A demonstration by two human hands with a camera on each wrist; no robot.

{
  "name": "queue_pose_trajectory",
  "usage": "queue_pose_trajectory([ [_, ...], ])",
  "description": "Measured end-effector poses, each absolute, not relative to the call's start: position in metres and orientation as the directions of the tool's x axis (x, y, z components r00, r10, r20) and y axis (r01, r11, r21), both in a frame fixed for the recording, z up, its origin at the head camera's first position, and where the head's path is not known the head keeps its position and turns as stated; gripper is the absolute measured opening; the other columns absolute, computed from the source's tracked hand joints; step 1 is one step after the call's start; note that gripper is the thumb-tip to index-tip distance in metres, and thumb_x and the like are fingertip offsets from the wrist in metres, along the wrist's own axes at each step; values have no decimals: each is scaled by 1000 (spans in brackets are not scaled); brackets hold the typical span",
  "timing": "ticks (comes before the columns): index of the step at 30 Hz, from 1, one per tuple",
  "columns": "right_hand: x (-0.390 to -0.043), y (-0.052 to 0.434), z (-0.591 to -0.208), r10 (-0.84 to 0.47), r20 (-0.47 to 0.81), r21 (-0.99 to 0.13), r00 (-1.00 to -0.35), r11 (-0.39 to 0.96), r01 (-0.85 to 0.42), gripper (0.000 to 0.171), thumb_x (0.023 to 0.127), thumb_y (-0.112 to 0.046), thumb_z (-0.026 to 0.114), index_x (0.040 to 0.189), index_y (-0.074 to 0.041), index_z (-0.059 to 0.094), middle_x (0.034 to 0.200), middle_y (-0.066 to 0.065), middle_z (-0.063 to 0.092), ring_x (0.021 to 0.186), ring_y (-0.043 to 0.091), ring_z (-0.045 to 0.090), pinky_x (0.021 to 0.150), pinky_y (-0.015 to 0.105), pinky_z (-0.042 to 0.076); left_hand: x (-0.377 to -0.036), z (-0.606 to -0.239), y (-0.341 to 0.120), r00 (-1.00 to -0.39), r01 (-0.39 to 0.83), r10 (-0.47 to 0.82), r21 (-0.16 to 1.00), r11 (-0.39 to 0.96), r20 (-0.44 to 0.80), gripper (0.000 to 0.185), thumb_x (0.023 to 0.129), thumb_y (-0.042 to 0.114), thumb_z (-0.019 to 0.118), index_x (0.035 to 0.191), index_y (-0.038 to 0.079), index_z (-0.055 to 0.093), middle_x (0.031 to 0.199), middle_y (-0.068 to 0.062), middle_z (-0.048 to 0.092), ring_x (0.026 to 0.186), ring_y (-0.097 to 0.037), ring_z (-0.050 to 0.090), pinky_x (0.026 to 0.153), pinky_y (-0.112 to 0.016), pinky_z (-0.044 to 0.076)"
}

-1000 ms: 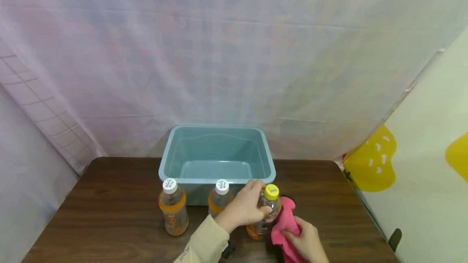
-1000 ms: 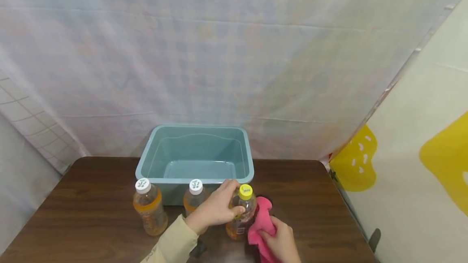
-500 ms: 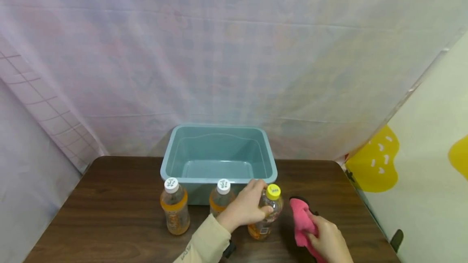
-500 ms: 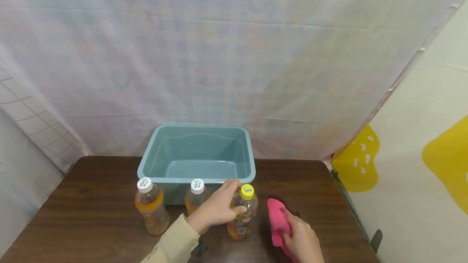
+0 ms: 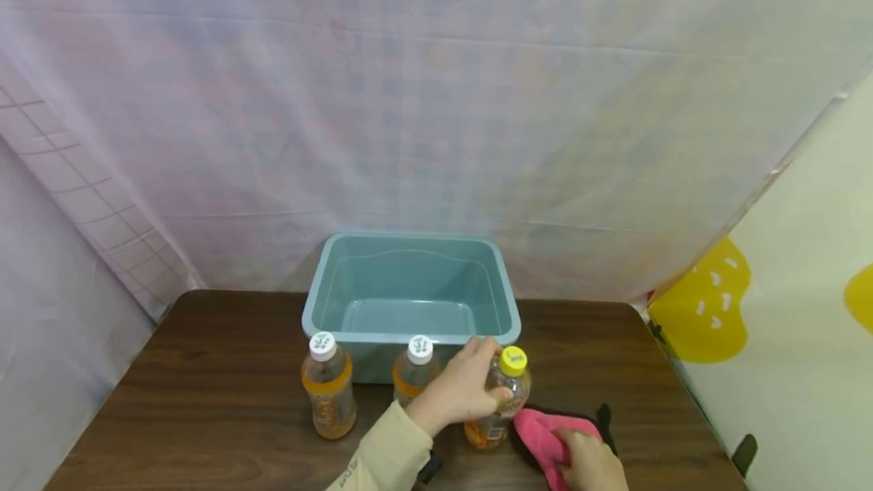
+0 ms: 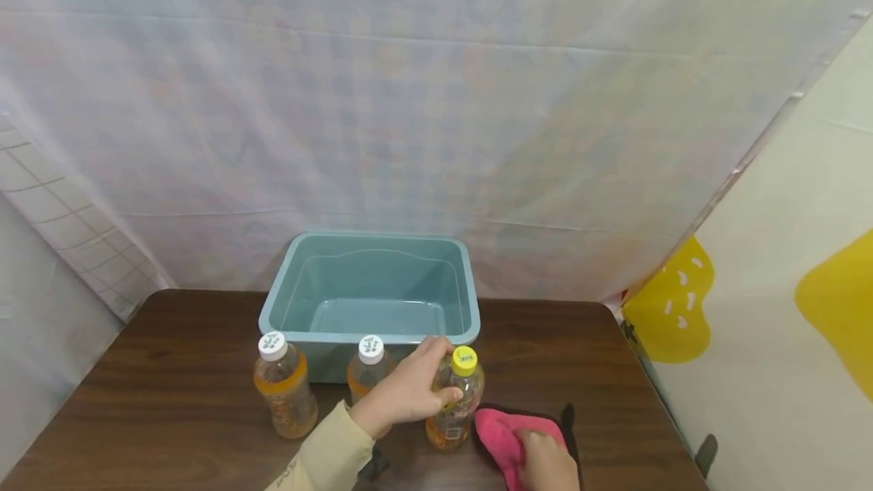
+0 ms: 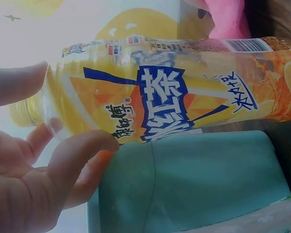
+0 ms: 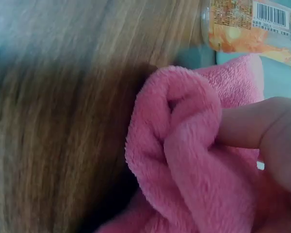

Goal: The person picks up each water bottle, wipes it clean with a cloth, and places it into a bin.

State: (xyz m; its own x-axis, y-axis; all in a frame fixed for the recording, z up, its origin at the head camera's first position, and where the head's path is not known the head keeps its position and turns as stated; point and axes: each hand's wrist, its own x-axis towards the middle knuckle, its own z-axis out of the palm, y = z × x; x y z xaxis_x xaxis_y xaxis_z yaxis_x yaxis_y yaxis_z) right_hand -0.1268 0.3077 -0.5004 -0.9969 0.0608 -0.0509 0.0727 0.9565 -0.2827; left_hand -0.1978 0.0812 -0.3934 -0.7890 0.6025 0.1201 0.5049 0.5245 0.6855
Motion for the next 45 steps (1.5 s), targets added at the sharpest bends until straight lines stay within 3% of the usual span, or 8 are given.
queue_pose_trajectory([
  [8,-140,311,-502,64,-163,-201,-984,975,97,56,59,-13,77,110,0,60,106,17,59,95,36,57,76,53,46,-197,-394,81,-785,515,607,679,523,128,41,79,22,69,111,9,47,109,-4,49,98,-17,52,86,-31,45],
  [16,-149,326,-505,-36,-121,-273,-992,962,-2,79,49,-17,82,118,9,52,119,31,48,110,44,47,89,52,40,-197,-393,81,-790,511,601,671,537,121,45,78,21,70,115,10,46,112,-4,49,100,-17,52,87,-32,45],
  [24,-155,333,-511,-55,-121,-322,-991,947,-13,87,44,-17,83,119,11,49,121,34,43,113,48,41,90,55,37,-199,-393,83,-791,505,604,664,552,99,56,78,24,70,127,15,44,123,-6,47,106,-21,52,88,-36,45],
  [30,-153,334,-507,-63,-85,-362,-994,932,-28,83,46,-16,84,117,11,50,117,32,47,110,47,44,89,54,38,-203,-392,80,-777,540,617,638,549,126,55,76,28,71,125,14,51,118,-6,51,103,-20,53,86,-35,46],
  [36,-154,331,-488,-71,116,-413,-991,904,-113,61,57,-12,82,107,11,56,104,23,56,98,37,54,82,49,44,-205,-392,80,-758,599,622,584,547,195,56,73,31,73,121,11,55,112,-4,56,100,-16,54,86,-29,45],
  [40,-157,328,-468,-103,314,-361,-944,907,-219,48,59,-6,80,101,7,61,96,18,59,90,35,58,76,48,47,-206,-391,80,-753,609,625,579,542,207,55,72,31,74,120,10,56,110,-4,57,99,-16,55,86,-28,45],
  [45,-162,320,-440,-145,434,-342,-889,887,-312,41,62,0,78,100,3,63,95,13,62,88,31,60,72,45,49,-206,-392,80,-754,603,621,599,527,213,55,71,30,73,119,11,57,112,-3,58,101,-15,54,86,-28,44],
])
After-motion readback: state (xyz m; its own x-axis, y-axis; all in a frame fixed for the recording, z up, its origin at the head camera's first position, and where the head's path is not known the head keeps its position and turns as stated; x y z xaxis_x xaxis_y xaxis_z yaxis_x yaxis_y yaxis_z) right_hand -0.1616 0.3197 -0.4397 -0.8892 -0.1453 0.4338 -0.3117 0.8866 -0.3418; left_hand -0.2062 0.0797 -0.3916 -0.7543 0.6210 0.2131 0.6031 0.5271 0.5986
